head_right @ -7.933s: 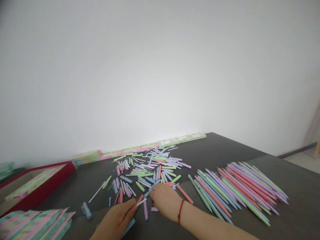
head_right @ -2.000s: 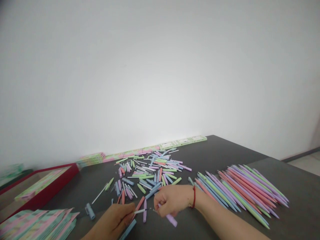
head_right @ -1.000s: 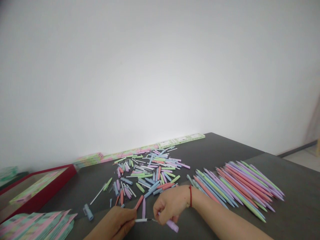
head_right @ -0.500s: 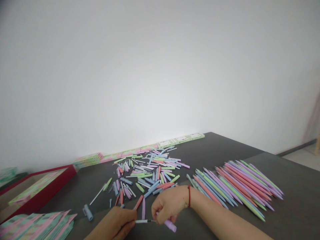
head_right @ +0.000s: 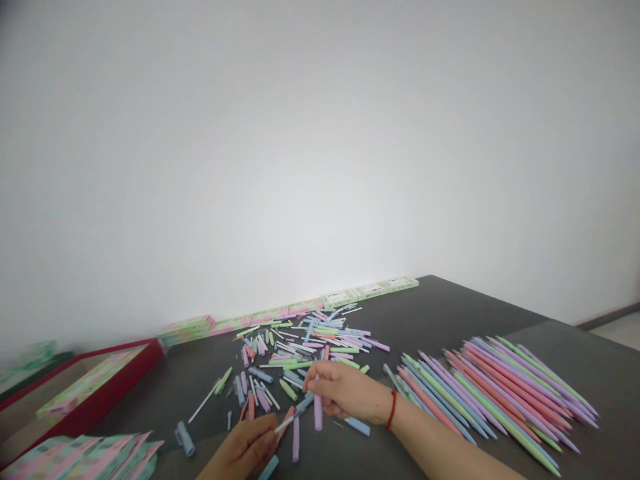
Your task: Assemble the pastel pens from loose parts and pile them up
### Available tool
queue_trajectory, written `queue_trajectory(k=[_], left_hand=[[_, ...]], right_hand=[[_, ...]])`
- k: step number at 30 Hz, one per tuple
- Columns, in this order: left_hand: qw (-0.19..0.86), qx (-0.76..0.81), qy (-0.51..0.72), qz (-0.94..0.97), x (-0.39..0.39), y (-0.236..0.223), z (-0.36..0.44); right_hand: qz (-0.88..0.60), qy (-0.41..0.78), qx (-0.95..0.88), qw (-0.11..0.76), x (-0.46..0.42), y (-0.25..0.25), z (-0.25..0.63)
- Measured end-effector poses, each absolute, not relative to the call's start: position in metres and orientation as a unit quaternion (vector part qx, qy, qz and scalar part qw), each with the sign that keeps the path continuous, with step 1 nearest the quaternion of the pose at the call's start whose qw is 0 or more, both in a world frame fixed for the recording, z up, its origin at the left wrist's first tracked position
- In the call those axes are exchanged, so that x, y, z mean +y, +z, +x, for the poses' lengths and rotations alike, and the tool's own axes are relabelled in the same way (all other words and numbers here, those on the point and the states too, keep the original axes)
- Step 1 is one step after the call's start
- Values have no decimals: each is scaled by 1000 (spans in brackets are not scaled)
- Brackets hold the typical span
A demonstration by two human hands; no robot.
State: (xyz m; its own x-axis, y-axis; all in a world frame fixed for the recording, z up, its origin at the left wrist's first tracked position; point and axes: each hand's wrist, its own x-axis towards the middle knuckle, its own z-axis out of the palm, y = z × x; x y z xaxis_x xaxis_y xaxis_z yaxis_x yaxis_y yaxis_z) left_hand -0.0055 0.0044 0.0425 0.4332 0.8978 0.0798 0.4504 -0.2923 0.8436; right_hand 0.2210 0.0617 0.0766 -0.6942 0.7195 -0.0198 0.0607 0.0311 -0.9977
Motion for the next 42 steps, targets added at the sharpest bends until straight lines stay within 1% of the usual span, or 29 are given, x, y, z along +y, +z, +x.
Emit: queue_trajectory(k=[3, 5, 11, 15, 19, 22, 25, 28, 31, 38, 42], left_hand=[[477, 447, 350, 671, 10, 35, -8], [514, 444, 369, 634, 11, 32, -10], [551, 437, 404, 585, 11, 27, -7], [538, 443, 391, 601, 12, 21, -6], [491, 443, 364, 656, 11, 24, -6], [369, 465, 317, 739, 7, 36, -5], [234, 511, 248, 789, 0, 51, -4], [163, 531, 193, 809, -4, 62, -4], [141, 544, 171, 809, -5, 66, -5], [111, 547, 142, 818, -1, 61, -7], [111, 544, 138, 820, -1, 58, -4]], right_hand=[[-303, 579, -653, 381, 63, 77, 217], [-319, 536, -655, 427, 63, 78, 214], [-356, 423, -685, 474, 55, 77, 211], [-361, 346, -741, 448, 48, 77, 208], [-372, 320, -769, 410, 39, 77, 203], [-372, 318, -785, 381, 34, 78, 200], [-367, 285, -808, 363, 33, 79, 203], [-355, 298, -822, 332, 37, 83, 208], [-347, 302, -832, 309, 44, 86, 213], [-349, 235, -860, 290, 50, 85, 219], [-352, 242, -866, 262, 52, 82, 220]])
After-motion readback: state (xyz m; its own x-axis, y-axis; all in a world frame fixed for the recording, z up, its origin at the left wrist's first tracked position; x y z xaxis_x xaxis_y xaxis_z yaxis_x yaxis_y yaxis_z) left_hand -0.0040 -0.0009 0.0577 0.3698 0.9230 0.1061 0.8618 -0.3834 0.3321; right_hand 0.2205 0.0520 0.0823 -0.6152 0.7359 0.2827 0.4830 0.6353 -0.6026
